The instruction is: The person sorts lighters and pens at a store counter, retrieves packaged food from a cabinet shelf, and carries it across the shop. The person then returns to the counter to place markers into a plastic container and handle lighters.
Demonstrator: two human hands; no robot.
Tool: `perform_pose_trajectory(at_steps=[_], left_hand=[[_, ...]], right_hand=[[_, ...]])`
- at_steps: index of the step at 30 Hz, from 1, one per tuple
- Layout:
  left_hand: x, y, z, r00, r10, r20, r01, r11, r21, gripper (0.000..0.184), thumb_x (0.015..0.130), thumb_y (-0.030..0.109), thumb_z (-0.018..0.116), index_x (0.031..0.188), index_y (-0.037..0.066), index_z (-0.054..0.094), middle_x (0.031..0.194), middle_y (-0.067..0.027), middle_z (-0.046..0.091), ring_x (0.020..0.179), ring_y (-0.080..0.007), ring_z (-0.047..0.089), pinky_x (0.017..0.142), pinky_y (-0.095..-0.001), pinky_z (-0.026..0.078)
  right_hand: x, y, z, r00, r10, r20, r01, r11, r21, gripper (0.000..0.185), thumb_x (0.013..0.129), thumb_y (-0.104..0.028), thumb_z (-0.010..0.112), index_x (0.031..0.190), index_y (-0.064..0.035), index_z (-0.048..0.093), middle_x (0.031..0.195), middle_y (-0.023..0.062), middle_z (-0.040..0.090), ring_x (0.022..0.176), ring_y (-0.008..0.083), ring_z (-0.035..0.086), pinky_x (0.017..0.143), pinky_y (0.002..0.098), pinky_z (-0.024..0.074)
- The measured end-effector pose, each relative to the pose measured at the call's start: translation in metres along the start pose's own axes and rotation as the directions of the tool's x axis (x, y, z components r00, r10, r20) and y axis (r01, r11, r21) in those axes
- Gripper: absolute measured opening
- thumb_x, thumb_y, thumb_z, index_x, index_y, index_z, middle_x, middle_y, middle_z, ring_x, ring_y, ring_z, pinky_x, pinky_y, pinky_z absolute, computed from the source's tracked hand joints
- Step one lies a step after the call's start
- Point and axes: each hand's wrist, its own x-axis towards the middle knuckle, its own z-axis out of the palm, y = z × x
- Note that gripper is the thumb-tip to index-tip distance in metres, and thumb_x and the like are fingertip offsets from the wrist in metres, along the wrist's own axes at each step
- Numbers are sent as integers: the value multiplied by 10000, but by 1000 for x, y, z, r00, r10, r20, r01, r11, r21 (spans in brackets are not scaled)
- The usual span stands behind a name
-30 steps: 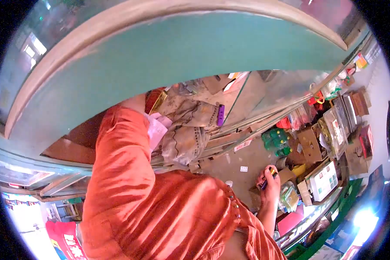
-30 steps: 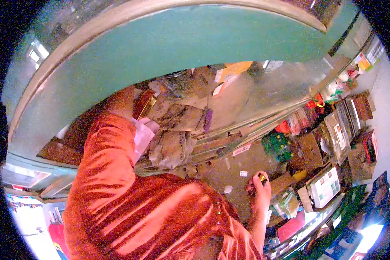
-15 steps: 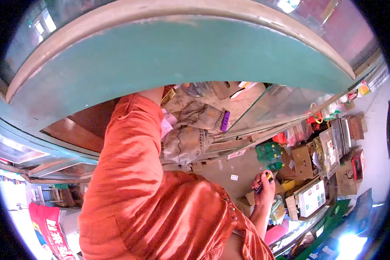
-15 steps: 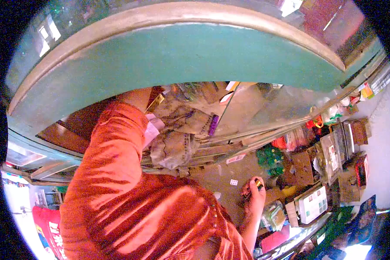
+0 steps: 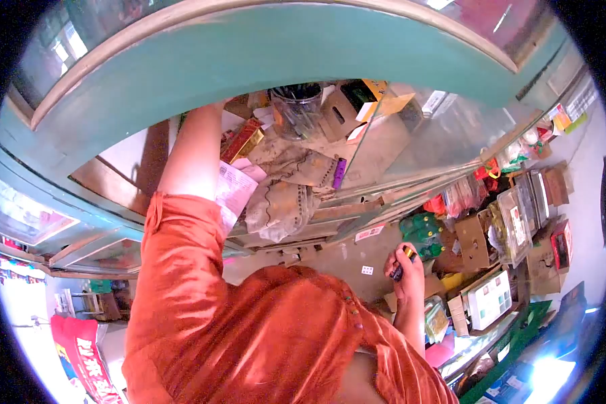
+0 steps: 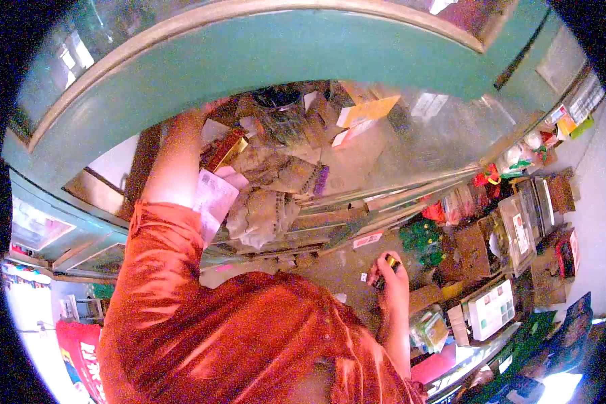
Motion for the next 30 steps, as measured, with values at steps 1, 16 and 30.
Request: perform_pose_trajectory(at_steps=[1, 16, 30], left_hand=[[-4, 3, 4, 1000, 2, 24, -2, 1000, 5, 354, 882, 320, 615, 1127, 64, 633, 1142, -155, 638, 938, -314, 636, 827, -445, 511], [-9, 41, 103, 666, -291, 686, -653, 217, 726, 351, 708, 305, 792, 1032, 187, 729, 1094, -73, 688, 1063, -266, 612, 956, -430, 464], [-18, 61, 7, 993, 77, -85, -70, 994, 84, 364, 885, 236, 627, 1212, 84, 578, 1106, -79, 612, 1002, -253, 555, 921, -406, 443]], right_hand=[[3, -2, 2, 1000, -3, 1, 3, 1000, 5, 122, 935, -148, 597, 975, -67, 515, 704, 60, 535, 561, 160, 518, 508, 287, 434], [-19, 14, -19, 999, -19, -36, 24, 988, 151, 114, 924, -131, 602, 956, -66, 514, 679, 58, 544, 552, 169, 522, 517, 300, 429], [-13, 16, -4, 1000, -3, -9, 5, 987, 158, 135, 923, -153, 613, 968, -67, 519, 711, 51, 547, 561, 154, 521, 525, 291, 429]])
